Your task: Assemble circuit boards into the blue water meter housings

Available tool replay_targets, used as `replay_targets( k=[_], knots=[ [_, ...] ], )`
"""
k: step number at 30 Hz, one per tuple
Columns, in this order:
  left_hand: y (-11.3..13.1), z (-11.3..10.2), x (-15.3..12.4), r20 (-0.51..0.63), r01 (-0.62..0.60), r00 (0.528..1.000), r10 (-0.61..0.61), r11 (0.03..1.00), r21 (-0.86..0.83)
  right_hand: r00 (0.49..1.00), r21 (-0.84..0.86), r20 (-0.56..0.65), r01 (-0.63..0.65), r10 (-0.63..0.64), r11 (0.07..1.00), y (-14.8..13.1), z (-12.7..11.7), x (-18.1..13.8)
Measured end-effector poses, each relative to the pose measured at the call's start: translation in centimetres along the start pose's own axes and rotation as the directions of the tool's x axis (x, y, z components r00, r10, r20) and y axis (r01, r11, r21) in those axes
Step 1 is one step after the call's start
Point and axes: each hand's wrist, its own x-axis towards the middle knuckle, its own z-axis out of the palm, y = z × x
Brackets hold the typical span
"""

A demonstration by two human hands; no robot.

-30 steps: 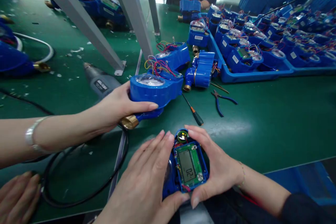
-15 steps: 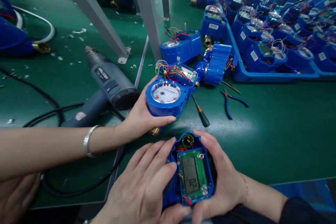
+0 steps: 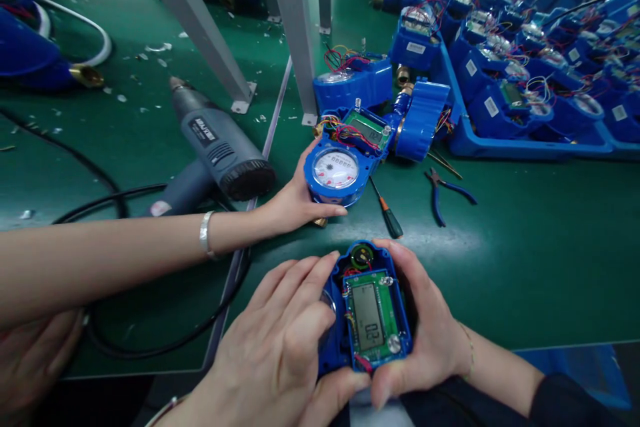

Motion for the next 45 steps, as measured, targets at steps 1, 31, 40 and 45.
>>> replay_targets(
  k=[1,31,40,45],
  knots=[
    [0.2,0.2,0.0,-0.019,0.022,1.0,-0.022,1.0,0.004,1.0,0.027,0.025,-0.013,0.012,1.0,0.3,-0.2,0.0],
    [-5.3,-1.3,4.7,0.265,0.225,0.956,-0.125,0.892,-0.392,0.926,0.32,0.091,-0.375,0.365,0.87,-0.3,-0.9,2.0],
    [-4.9,-1.3,2.6,0.174,0.073,0.985,-0.015,0.941,-0.331,0.976,0.107,0.091,-0.206,0.197,0.973,-0.2,-1.4,2.5],
    [-5.2,-0.8,1.7,0.087,0.083,0.995,-0.055,0.93,-0.359,0.992,0.028,0.076,-0.103,0.101,0.994,0.4,-1.0,2.9]
  ],
)
